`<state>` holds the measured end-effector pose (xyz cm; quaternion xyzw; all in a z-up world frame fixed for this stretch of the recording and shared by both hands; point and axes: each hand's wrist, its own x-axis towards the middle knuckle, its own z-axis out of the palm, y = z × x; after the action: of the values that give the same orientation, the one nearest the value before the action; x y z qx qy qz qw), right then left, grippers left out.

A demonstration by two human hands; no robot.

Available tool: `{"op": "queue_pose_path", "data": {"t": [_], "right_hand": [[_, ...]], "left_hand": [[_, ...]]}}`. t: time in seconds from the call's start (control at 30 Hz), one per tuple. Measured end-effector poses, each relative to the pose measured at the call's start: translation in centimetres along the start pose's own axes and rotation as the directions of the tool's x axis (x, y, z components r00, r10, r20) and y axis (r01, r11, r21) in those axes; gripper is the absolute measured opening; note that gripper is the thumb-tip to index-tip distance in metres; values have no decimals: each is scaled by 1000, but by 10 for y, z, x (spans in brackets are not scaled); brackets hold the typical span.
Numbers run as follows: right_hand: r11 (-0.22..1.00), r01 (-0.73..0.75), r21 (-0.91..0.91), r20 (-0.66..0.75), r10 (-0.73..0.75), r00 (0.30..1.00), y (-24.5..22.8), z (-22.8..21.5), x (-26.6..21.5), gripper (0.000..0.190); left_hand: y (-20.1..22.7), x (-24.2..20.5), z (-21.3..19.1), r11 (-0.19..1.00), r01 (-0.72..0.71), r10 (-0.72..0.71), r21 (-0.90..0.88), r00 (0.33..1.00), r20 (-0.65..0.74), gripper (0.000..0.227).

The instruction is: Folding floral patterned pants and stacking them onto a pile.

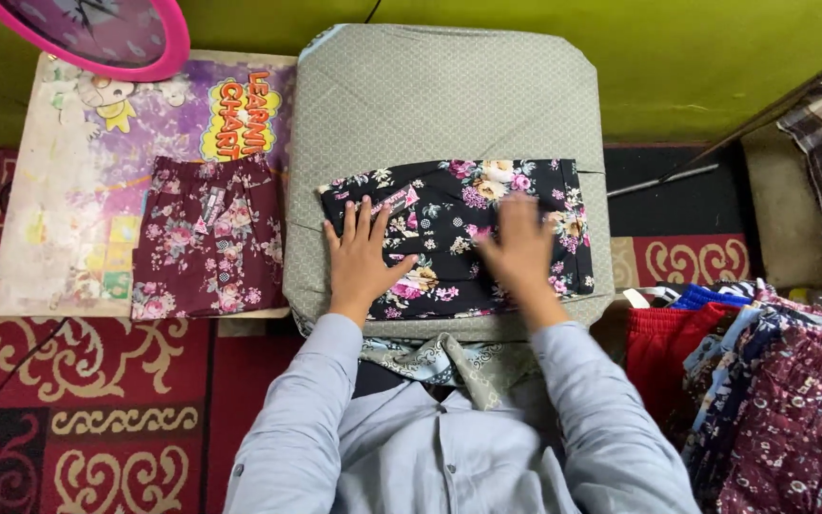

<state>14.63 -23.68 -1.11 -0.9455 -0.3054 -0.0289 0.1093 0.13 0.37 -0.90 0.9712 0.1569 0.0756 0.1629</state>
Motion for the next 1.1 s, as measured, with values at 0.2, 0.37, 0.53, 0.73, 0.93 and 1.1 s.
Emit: {"op": "queue_pose_path", "data": {"t": [0.2, 0.37, 0.53, 0.73, 0.93, 1.1], "right_hand": [[906, 410, -102, 164, -391, 906, -38, 40, 37, 116], [973, 195, -124, 13, -195, 981, 83, 31, 58, 94], [995, -42, -88, 220, 61, 974, 59, 10, 53, 100], [953, 297, 68, 203, -304, 931, 22, 5, -48, 120], [968, 252, -21, 26, -251, 968, 101, -7, -108, 81], [962, 262, -81, -16, -264, 964, 125, -24, -110, 39]], "left_hand": [[-6, 0, 1, 1000, -2, 2, -11, 999, 40, 99], [-7, 1, 4, 1000, -9, 9, 4, 1000, 16, 100], [-8, 5, 4, 999, -19, 19, -31, 1000, -4, 101], [-8, 0, 2, 1000, -5, 5, -5, 998, 57, 99], [-9, -1, 6, 1000, -13, 13, -8, 999, 49, 100], [-13, -7, 13, 989, -102, 75, -110, 971, -227, 102]]}}
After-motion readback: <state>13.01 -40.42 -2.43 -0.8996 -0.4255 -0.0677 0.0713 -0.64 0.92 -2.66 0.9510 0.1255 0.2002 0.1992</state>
